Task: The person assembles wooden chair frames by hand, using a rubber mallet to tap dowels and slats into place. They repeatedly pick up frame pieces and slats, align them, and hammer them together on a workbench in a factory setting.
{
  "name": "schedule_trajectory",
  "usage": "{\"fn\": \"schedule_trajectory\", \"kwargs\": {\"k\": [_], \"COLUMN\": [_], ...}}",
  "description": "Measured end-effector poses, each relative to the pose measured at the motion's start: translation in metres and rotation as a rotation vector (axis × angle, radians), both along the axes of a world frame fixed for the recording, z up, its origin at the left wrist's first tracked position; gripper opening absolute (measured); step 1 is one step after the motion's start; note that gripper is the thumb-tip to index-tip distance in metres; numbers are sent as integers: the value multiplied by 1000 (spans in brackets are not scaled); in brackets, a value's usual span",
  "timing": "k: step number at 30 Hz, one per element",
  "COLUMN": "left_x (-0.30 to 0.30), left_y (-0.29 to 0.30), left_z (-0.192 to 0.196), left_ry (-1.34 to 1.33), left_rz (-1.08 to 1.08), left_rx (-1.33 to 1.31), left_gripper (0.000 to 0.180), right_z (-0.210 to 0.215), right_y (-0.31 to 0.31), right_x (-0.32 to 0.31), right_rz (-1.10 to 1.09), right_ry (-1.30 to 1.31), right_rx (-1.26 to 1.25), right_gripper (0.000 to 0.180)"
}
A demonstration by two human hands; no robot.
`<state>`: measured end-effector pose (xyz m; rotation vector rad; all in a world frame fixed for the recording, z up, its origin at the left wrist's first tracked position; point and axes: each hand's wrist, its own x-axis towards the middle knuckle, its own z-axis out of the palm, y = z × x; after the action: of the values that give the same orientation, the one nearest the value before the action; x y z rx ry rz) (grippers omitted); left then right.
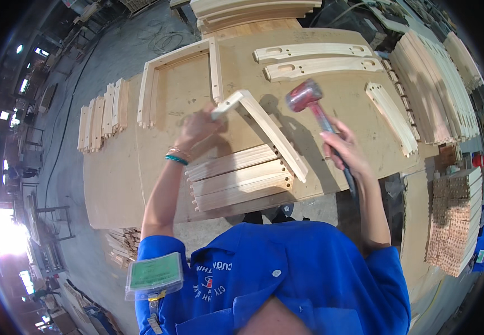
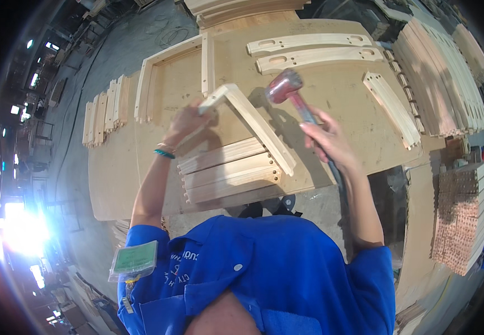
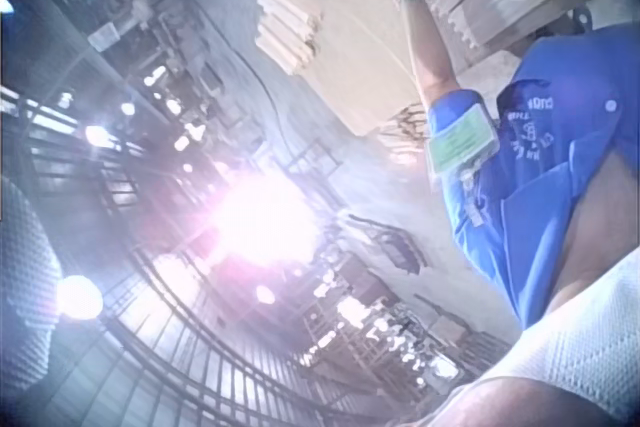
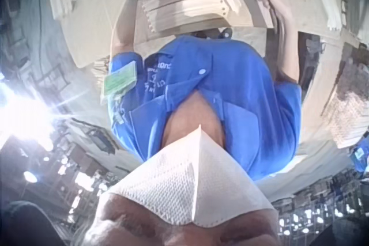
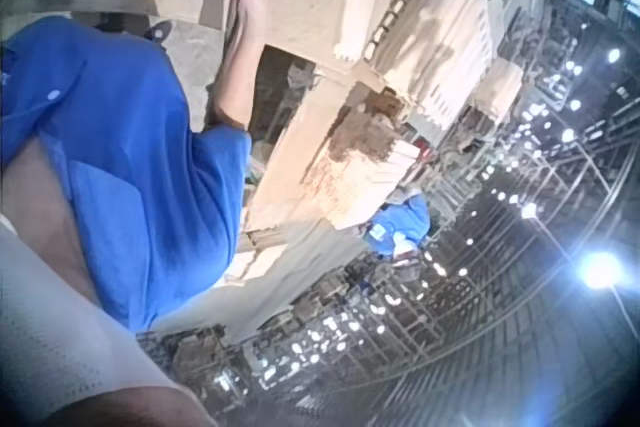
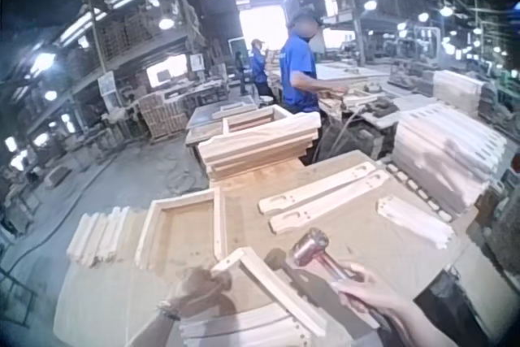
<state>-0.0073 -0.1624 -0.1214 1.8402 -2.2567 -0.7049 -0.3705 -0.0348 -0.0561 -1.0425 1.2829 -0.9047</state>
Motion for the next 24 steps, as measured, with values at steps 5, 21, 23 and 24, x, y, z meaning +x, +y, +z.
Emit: {"fn": "schedule_trajectory", "kwargs": {"k": [5,21,23,24], "left_x": [27,40,37,31], "left_y": [32,116,122,123], "left_z": [86,79,77,80], "left_ry": [-21,-33,-52,-72], "left_rz": [204,157,139,110], "left_rx": [-237,-621,-675,-678], "left_gripper": [35,47,48,50], "right_z": [24,-9,-10,-10], "right_y": [33,75,78,79], "right_x": [-41,-91,-93,-95], "right_rz": [-224,-309,-293,-285], "right_ry": [-13,-67,-80,-86], "right_rx": [-61,-64,-51,-47], "right_gripper": [59,56,56,56]}}
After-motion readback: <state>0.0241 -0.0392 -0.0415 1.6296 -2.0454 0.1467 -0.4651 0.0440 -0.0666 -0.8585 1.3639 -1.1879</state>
